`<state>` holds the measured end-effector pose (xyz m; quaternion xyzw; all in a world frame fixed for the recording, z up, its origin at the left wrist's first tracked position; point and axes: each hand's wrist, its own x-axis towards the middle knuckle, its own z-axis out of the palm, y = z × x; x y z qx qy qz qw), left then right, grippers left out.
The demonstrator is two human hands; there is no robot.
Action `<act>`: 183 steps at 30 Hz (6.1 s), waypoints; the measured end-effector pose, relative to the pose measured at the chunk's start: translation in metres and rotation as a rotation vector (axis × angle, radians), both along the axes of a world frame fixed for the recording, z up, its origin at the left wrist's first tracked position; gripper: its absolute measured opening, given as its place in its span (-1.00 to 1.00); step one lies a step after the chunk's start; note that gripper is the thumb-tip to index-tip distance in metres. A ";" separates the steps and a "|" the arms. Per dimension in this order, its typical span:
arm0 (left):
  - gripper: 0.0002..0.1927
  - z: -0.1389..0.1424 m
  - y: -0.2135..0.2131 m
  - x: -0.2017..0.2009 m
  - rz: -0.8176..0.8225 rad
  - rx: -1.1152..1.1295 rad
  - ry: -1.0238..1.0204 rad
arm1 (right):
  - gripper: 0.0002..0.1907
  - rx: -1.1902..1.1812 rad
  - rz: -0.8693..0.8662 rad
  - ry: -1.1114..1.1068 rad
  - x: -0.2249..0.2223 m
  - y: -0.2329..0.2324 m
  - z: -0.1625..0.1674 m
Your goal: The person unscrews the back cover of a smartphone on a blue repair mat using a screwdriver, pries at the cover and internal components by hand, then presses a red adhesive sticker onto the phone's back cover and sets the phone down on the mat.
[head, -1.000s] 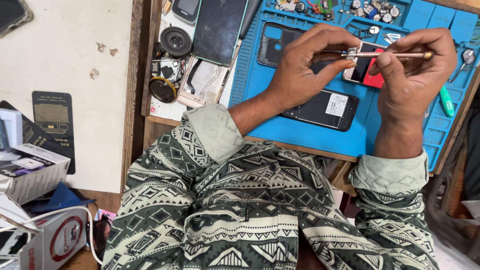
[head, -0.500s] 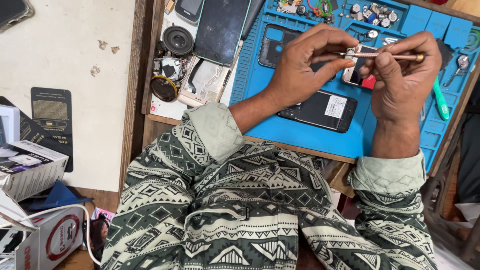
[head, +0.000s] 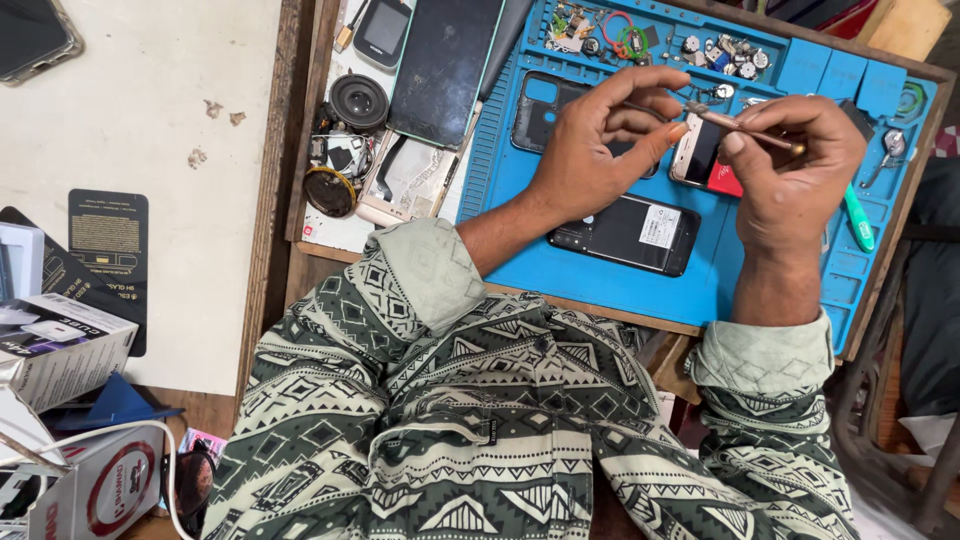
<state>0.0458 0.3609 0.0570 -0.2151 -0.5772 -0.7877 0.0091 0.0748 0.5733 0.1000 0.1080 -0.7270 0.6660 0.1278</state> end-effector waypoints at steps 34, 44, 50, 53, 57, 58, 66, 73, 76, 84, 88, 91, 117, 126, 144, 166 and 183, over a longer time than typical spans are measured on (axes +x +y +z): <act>-0.55 -0.006 -0.003 0.005 0.009 0.045 0.106 | -0.83 0.215 -0.040 0.034 0.005 -0.016 0.012; -0.71 0.012 -0.017 0.005 0.207 -0.252 0.272 | -0.84 0.303 -0.015 0.110 0.010 -0.017 0.015; -0.81 0.022 -0.023 0.003 0.351 -0.420 0.420 | -0.87 0.318 -0.018 0.098 0.014 -0.017 0.012; -0.81 0.024 -0.024 0.003 0.391 -0.488 0.473 | -0.87 0.378 -0.014 0.163 0.015 -0.015 0.012; -0.81 0.023 -0.024 0.002 0.384 -0.544 0.508 | -0.87 0.477 -0.020 0.256 0.015 -0.014 0.011; -0.81 0.023 -0.024 0.002 0.375 -0.544 0.503 | -0.87 0.488 -0.021 0.268 0.016 -0.013 0.011; -0.78 0.018 -0.026 0.001 0.359 -0.527 0.466 | -0.90 0.471 -0.044 0.265 0.014 -0.014 0.005; -0.78 0.014 -0.025 0.003 0.395 -0.551 0.471 | -0.90 0.422 0.006 0.220 0.018 -0.013 -0.005; -0.80 0.013 -0.025 0.006 0.388 -0.556 0.483 | -0.89 0.412 0.003 0.210 0.022 -0.013 -0.007; -0.83 0.018 -0.027 0.009 0.328 -0.509 0.446 | -0.89 0.408 0.003 0.201 0.022 -0.016 -0.005; -0.83 0.019 -0.028 0.009 0.278 -0.523 0.462 | -0.89 0.434 0.006 0.213 0.023 -0.017 -0.004; -0.83 0.018 -0.029 0.010 0.238 -0.461 0.459 | -0.89 0.398 0.016 0.182 0.023 -0.018 -0.006; -0.84 0.025 -0.041 0.008 0.173 -0.500 0.365 | -0.90 0.614 -0.122 0.212 0.018 -0.050 0.012; -0.87 0.011 -0.042 0.006 0.219 -0.300 0.304 | -0.89 0.530 -0.245 0.244 0.024 -0.042 0.003; -0.83 -0.034 -0.021 0.002 -0.136 0.224 -0.220 | -0.93 0.486 -0.146 0.286 0.029 -0.037 -0.007; -0.85 -0.035 -0.019 0.004 -0.073 0.182 -0.254 | -0.89 0.627 -0.153 0.378 0.036 -0.035 -0.014; -0.87 -0.037 -0.019 0.009 -0.134 0.252 -0.232 | -0.91 0.544 -0.132 0.293 0.035 -0.026 -0.021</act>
